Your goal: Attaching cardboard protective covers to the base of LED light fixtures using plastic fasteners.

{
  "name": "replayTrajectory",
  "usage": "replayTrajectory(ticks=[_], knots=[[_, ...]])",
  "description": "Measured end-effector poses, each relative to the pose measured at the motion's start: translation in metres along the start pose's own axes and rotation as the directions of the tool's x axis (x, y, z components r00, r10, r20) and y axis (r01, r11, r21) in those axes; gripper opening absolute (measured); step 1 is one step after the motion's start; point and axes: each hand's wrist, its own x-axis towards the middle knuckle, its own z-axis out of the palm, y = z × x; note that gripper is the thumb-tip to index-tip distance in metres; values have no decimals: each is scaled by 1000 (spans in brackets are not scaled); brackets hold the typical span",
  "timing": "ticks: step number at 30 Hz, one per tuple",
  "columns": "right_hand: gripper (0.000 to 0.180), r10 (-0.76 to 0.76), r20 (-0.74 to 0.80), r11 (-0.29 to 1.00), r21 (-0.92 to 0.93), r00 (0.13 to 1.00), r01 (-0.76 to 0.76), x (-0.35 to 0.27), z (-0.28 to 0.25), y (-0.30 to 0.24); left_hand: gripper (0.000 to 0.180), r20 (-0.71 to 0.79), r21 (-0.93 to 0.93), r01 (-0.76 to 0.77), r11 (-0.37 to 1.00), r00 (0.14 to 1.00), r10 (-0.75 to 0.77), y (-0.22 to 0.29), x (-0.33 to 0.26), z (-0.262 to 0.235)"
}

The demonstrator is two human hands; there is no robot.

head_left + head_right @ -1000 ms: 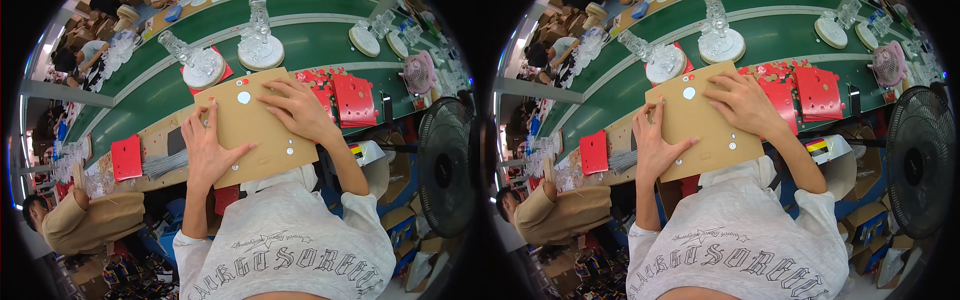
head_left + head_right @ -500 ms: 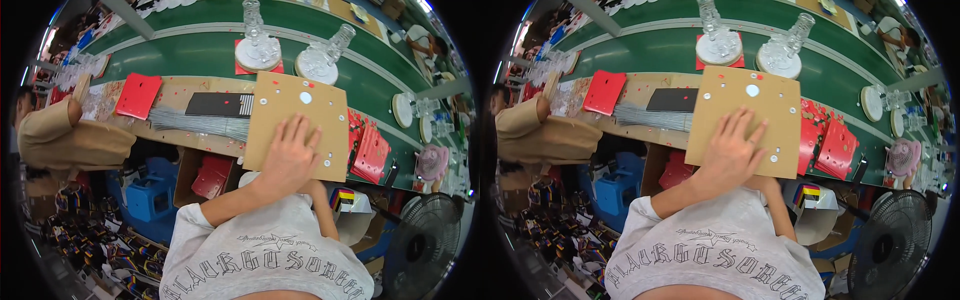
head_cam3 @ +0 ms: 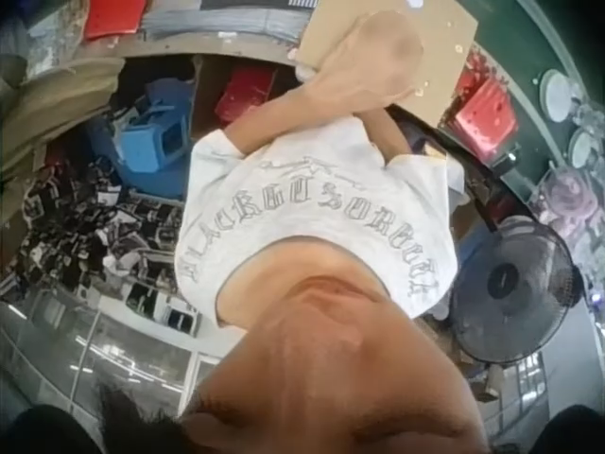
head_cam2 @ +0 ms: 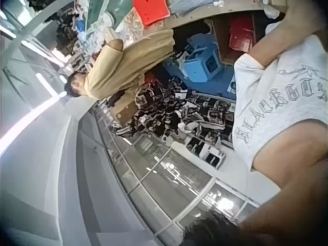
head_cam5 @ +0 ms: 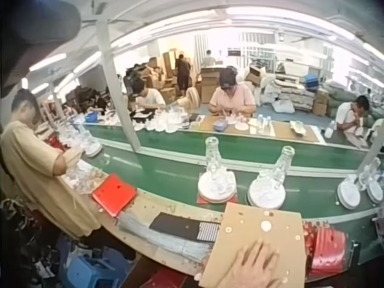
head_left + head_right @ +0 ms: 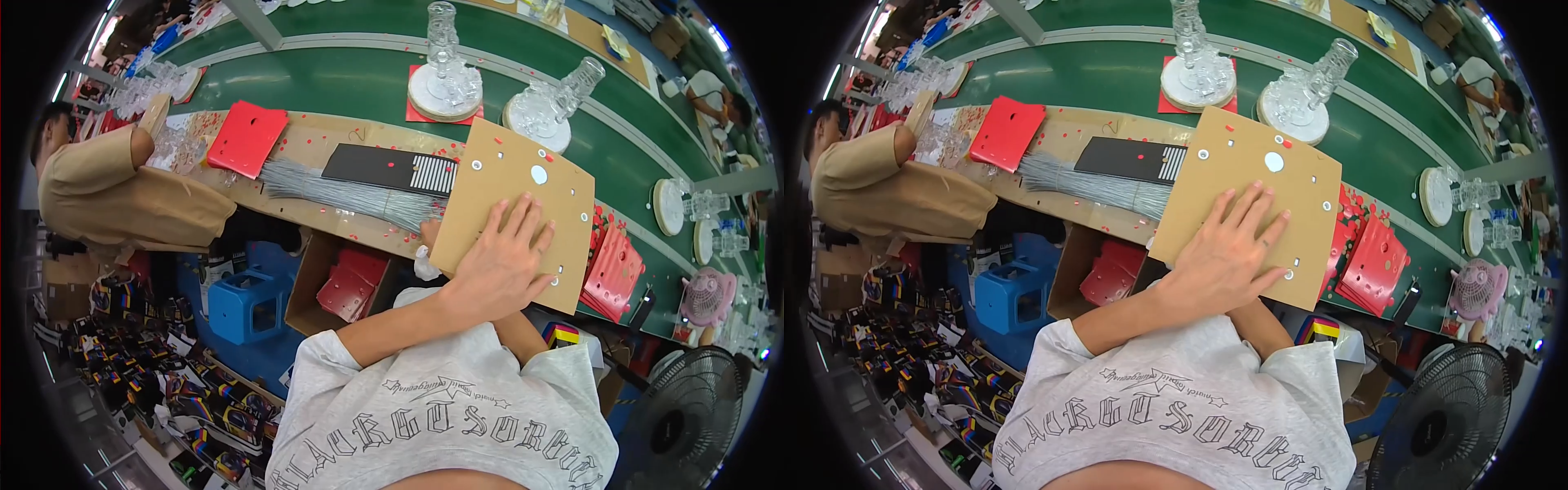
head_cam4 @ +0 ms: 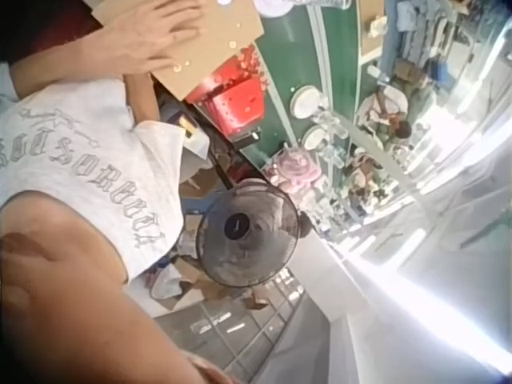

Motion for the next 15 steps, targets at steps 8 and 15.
replayTrajectory(ticks=[8, 15], knots=[[27, 228, -103, 947, 254, 968, -196, -45, 16, -15, 66, 51, -31, -39, 999, 998, 40, 1, 1, -1], [25, 537, -245, 818, 384, 807, -428, -113, -8, -11, 69, 141, -2, -76, 997, 987, 75, -3, 1, -23]])
